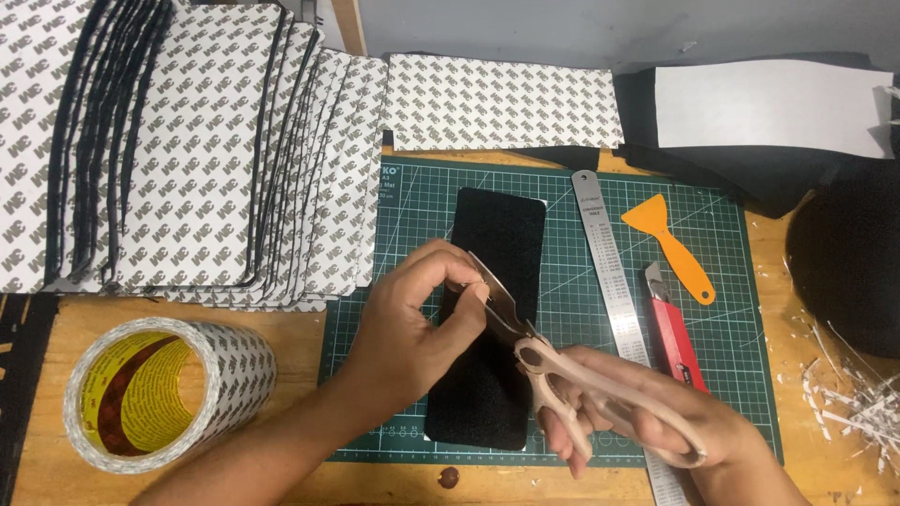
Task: Cut and trim black adhesive material using a ruler, utility knife, and scissors.
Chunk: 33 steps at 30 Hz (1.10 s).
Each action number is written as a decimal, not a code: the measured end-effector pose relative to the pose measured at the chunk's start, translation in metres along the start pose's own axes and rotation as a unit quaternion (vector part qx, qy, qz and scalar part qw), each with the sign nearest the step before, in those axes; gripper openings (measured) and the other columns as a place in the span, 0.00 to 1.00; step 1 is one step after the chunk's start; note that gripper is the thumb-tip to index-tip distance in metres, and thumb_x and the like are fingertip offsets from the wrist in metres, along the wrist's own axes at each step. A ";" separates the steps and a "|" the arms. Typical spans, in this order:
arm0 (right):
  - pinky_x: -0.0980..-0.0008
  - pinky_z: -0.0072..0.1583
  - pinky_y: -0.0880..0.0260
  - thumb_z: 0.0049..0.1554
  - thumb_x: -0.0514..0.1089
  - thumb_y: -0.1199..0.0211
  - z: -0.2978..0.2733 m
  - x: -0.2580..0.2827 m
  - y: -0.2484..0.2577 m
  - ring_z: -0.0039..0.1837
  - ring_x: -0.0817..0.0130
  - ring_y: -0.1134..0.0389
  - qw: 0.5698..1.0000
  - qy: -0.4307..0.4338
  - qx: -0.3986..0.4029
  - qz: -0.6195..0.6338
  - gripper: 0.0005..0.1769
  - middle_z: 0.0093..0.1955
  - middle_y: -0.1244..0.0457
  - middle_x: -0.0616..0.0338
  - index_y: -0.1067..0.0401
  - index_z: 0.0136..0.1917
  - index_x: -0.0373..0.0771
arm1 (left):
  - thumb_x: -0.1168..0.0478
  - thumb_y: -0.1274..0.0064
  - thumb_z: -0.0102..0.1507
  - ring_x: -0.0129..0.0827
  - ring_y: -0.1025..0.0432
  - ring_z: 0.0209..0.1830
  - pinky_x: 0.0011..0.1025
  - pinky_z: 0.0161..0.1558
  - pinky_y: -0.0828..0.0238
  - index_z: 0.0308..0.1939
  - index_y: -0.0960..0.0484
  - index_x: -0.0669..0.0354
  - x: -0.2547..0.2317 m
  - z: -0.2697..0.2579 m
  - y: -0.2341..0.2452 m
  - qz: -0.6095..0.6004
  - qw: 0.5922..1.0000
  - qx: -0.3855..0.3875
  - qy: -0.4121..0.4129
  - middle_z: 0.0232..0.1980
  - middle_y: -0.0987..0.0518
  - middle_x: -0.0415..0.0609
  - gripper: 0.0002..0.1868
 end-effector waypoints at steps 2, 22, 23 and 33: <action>0.61 0.52 0.25 0.69 0.74 0.43 0.000 0.003 -0.004 0.54 0.60 0.33 1.000 0.008 0.014 -0.005 0.52 0.56 0.36 0.43 0.54 0.79 0.27 | 0.66 0.51 0.67 0.32 0.24 0.41 0.30 0.46 0.25 0.35 0.23 0.58 -0.005 -0.002 0.000 0.013 1.000 -0.004 -0.009 0.40 0.22 0.46 0.05; 0.58 0.47 0.21 0.58 0.64 0.29 -0.070 0.027 0.051 0.49 0.54 0.24 0.946 0.058 -0.285 -0.140 0.47 0.51 0.28 0.43 0.38 0.75 0.29 | 0.61 0.59 0.72 0.31 0.22 0.44 0.26 0.50 0.24 0.49 0.18 0.60 0.006 -0.001 0.013 0.053 0.995 -0.085 -0.008 0.46 0.19 0.46 0.13; 0.58 0.47 0.21 0.58 0.64 0.29 -0.077 0.031 0.055 0.49 0.54 0.24 0.946 0.058 -0.286 -0.140 0.47 0.51 0.28 0.43 0.38 0.75 0.29 | 0.61 0.59 0.72 0.31 0.22 0.44 0.26 0.50 0.24 0.49 0.18 0.60 0.009 -0.002 0.012 0.053 0.995 -0.085 -0.008 0.46 0.19 0.46 0.13; 0.56 0.59 0.36 0.61 0.47 0.41 -0.138 0.043 0.094 0.58 0.54 0.33 0.574 -0.236 -0.583 -0.525 0.32 0.62 0.34 0.48 0.33 0.78 0.48 | 0.67 0.67 0.65 0.23 0.46 0.20 0.27 0.22 0.52 0.28 0.33 0.54 0.028 -0.009 0.002 -0.026 0.997 -0.010 0.069 0.23 0.37 0.39 0.12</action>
Point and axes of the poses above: each hand's wrist, its own z-axis towards the middle knuckle, its own y-axis out of the back of the hand, x = y × z, the point moved 8 cm from there along z, towards the middle knuckle
